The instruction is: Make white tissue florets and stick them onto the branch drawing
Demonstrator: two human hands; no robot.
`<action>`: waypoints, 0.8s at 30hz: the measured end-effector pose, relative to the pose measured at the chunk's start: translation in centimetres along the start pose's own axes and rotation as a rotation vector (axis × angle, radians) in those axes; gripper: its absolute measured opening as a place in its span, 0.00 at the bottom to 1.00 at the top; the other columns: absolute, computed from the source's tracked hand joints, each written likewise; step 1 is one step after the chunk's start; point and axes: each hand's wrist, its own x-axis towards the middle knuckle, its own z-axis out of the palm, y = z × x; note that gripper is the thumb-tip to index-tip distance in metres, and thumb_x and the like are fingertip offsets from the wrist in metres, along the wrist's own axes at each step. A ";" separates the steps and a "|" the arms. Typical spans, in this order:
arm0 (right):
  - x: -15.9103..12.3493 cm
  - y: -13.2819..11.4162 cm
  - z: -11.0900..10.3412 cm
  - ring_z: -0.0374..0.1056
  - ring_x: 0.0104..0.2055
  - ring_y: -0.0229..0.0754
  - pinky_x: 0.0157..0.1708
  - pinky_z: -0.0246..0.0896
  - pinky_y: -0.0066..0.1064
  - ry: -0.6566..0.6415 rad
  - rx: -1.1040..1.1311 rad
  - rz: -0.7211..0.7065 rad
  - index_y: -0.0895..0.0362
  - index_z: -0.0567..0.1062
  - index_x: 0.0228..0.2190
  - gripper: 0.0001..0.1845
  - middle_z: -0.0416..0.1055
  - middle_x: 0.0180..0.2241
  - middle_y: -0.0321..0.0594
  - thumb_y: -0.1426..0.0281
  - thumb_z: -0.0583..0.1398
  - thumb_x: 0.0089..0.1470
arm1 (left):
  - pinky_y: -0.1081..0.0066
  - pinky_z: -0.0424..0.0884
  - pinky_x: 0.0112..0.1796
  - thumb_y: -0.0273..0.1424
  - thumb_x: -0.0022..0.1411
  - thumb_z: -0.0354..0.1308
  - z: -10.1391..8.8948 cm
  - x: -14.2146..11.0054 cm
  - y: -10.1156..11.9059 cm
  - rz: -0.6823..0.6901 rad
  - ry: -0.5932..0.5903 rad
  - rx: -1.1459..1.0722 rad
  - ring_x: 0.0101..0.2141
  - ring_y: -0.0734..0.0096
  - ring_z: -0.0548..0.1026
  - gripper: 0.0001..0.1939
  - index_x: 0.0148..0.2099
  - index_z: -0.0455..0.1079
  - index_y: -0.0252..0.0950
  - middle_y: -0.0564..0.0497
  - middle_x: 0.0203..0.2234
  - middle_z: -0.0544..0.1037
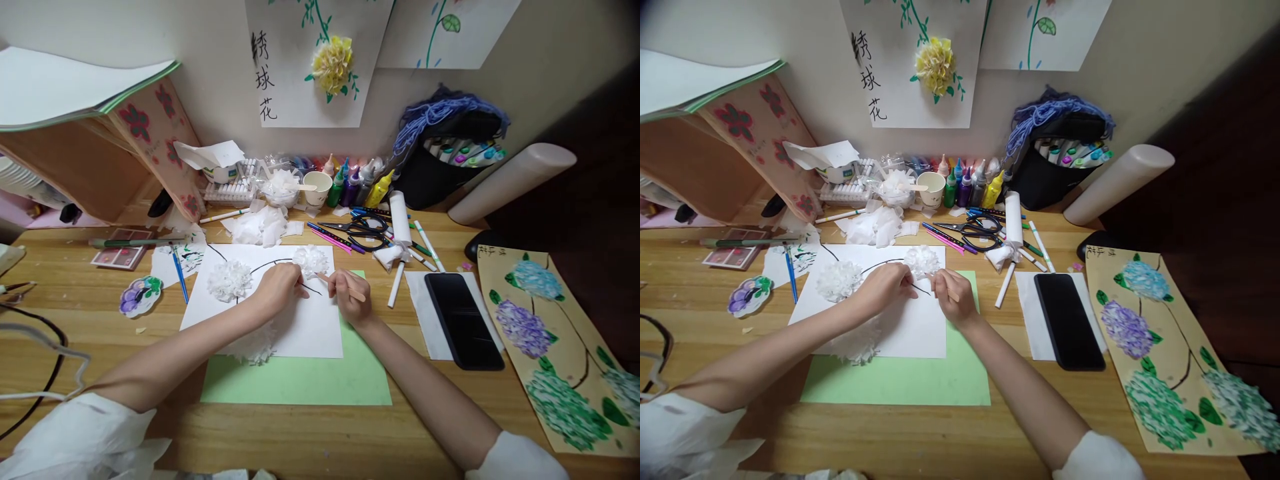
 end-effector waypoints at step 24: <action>0.3 0.0 -0.1 0.59 0.20 0.36 0.25 0.54 0.29 -0.039 -0.092 -0.082 0.54 0.60 0.20 0.19 0.61 0.16 0.34 0.70 0.43 0.62 | 0.69 0.63 0.31 0.34 0.52 0.60 0.1 0.2 -0.1 0.029 -0.034 0.016 0.31 0.62 0.73 0.09 0.33 0.72 0.34 0.47 0.28 0.77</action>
